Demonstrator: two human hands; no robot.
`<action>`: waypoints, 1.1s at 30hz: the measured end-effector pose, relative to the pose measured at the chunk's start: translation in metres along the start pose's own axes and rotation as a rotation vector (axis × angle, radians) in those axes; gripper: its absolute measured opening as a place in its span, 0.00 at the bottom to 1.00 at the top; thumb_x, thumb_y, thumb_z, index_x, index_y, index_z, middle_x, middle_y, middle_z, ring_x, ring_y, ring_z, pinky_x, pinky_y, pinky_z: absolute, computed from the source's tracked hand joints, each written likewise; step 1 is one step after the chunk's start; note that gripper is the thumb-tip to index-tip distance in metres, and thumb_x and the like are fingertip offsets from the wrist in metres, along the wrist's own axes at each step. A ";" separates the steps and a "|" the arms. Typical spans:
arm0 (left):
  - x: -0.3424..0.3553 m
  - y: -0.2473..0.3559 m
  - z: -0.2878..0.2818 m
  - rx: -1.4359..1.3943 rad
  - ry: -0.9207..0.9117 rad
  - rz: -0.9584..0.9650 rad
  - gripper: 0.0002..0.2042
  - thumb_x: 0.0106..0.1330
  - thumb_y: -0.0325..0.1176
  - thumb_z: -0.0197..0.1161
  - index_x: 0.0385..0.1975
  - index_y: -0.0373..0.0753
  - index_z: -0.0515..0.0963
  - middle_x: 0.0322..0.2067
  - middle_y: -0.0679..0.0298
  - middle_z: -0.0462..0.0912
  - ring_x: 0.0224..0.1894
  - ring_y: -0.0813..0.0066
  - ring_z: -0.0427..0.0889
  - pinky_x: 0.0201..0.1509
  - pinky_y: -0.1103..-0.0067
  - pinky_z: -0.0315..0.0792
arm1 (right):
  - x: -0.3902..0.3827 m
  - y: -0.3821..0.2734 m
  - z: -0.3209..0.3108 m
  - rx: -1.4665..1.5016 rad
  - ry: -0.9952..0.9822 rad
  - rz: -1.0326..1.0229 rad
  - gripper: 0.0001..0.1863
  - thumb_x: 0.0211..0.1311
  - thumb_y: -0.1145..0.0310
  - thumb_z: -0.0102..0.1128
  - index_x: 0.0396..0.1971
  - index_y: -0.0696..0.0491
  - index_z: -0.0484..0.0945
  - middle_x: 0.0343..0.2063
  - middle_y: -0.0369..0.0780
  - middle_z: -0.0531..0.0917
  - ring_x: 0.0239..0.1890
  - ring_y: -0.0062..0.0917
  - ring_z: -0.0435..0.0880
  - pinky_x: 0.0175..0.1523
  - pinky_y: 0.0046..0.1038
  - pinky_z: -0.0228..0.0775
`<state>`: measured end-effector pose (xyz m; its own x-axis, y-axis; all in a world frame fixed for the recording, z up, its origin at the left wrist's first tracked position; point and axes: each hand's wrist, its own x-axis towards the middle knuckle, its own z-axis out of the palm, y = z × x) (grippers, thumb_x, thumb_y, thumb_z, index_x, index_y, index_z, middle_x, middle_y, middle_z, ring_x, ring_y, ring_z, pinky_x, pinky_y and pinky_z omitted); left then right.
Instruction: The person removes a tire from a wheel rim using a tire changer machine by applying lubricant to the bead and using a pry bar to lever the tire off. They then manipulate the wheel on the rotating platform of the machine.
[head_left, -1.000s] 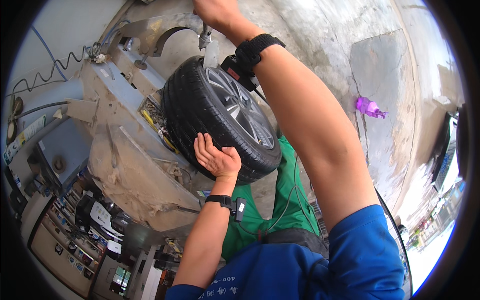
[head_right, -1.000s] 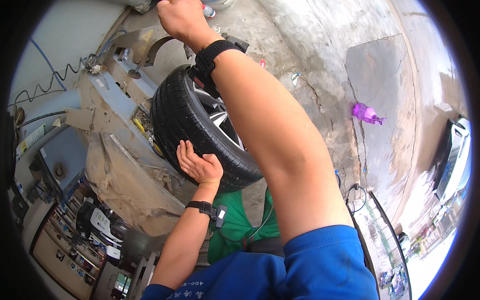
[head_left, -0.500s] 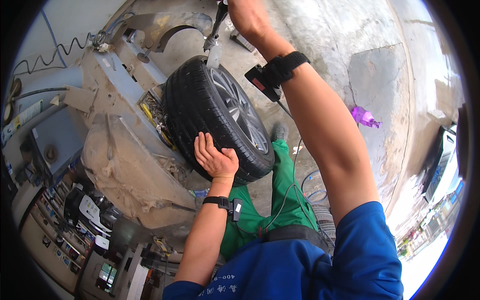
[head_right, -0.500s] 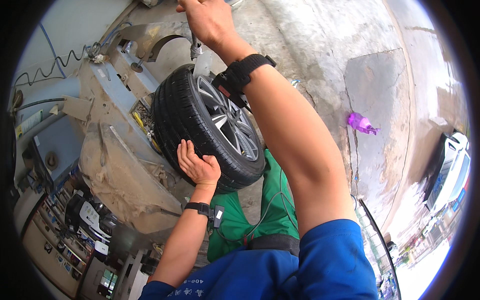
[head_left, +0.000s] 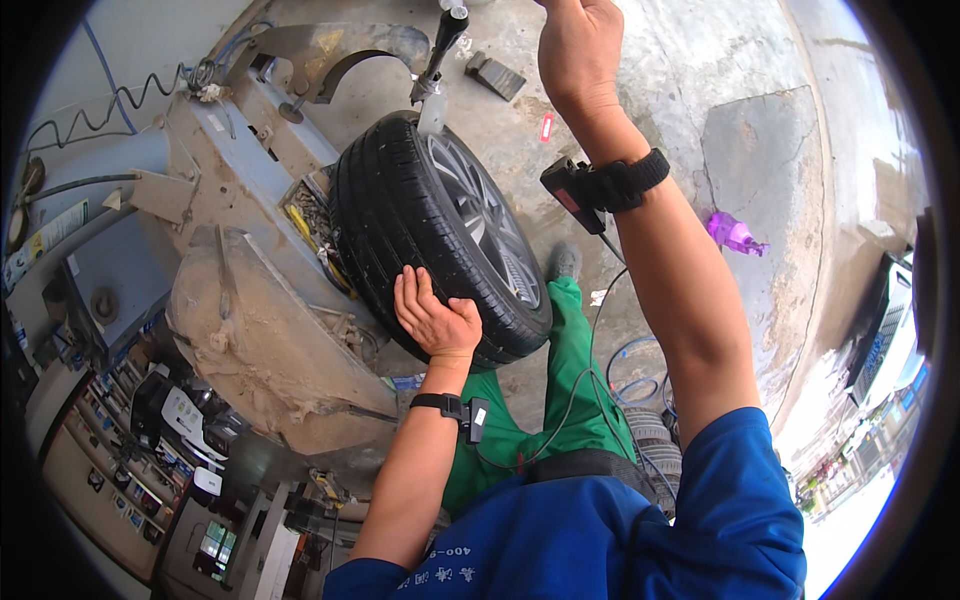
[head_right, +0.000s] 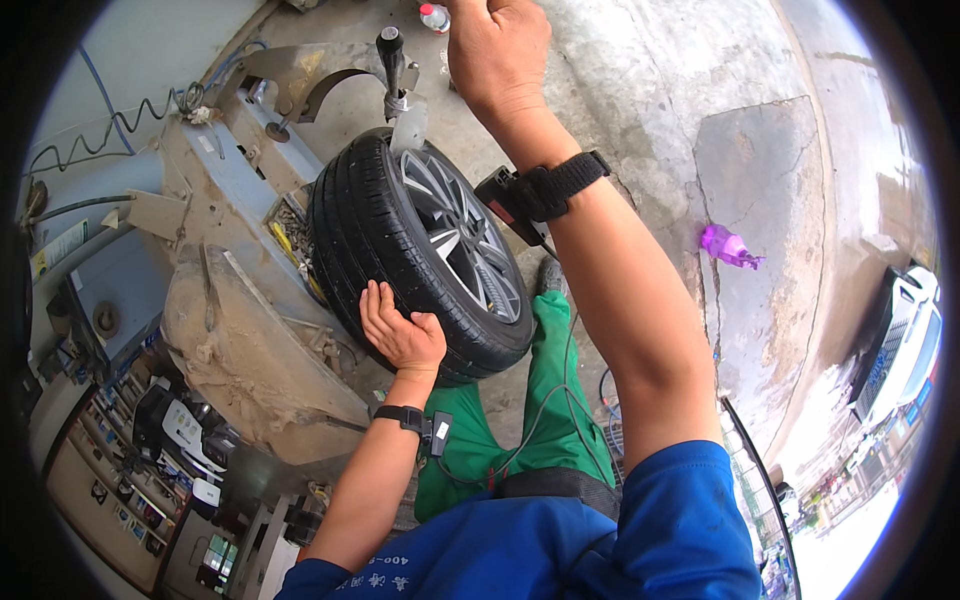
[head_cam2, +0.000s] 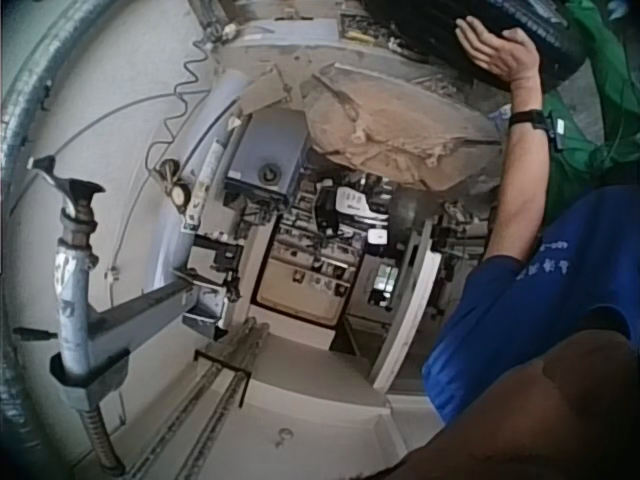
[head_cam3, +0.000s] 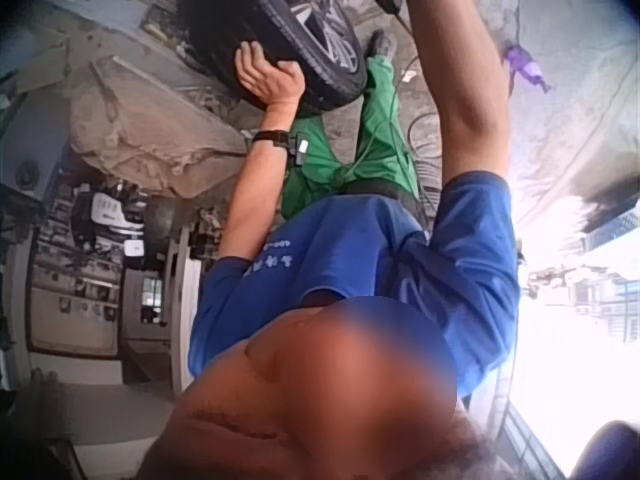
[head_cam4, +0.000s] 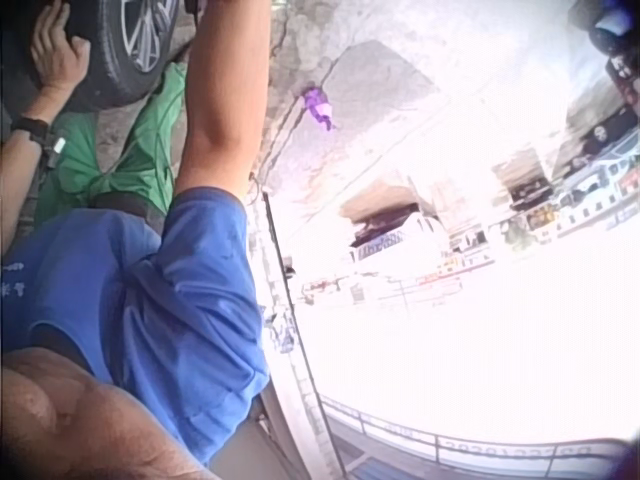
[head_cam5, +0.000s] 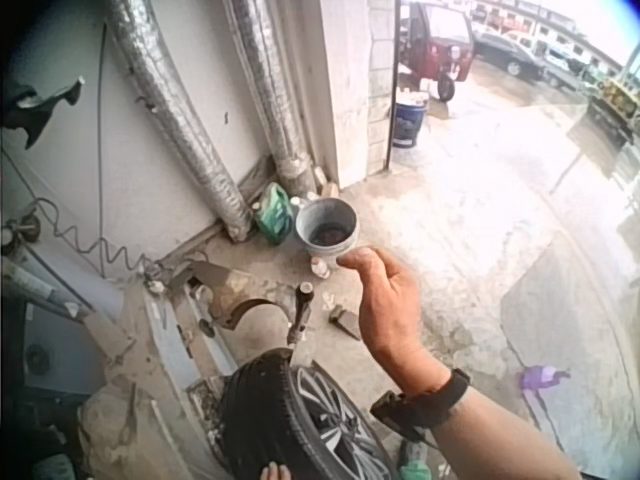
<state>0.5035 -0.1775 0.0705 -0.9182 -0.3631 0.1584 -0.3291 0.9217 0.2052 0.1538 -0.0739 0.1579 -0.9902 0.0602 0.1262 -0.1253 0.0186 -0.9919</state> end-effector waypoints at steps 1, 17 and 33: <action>0.000 0.000 0.000 -0.003 0.000 0.000 0.29 0.61 0.34 0.51 0.63 0.27 0.68 0.65 0.44 0.71 0.68 0.43 0.69 0.73 0.53 0.60 | 0.000 0.000 -0.004 -0.009 0.036 -0.065 0.18 0.73 0.64 0.50 0.34 0.61 0.86 0.34 0.40 0.88 0.42 0.24 0.83 0.54 0.25 0.70; -0.002 -0.002 -0.002 -0.015 0.003 -0.003 0.29 0.60 0.33 0.51 0.63 0.27 0.68 0.65 0.45 0.71 0.68 0.44 0.69 0.73 0.54 0.61 | 0.020 -0.017 -0.018 0.057 0.214 -0.234 0.18 0.72 0.65 0.51 0.38 0.65 0.84 0.38 0.44 0.88 0.46 0.27 0.84 0.60 0.28 0.71; -0.007 -0.005 0.001 -0.009 0.003 -0.002 0.30 0.60 0.32 0.50 0.64 0.28 0.67 0.65 0.44 0.70 0.67 0.41 0.69 0.72 0.52 0.60 | 0.003 -0.032 -0.029 0.016 0.110 -0.149 0.16 0.71 0.65 0.51 0.40 0.61 0.84 0.40 0.40 0.88 0.48 0.21 0.80 0.58 0.23 0.68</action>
<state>0.5111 -0.1798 0.0670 -0.9168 -0.3657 0.1606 -0.3293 0.9196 0.2145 0.1565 -0.0454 0.1903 -0.9479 0.1663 0.2718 -0.2723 0.0201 -0.9620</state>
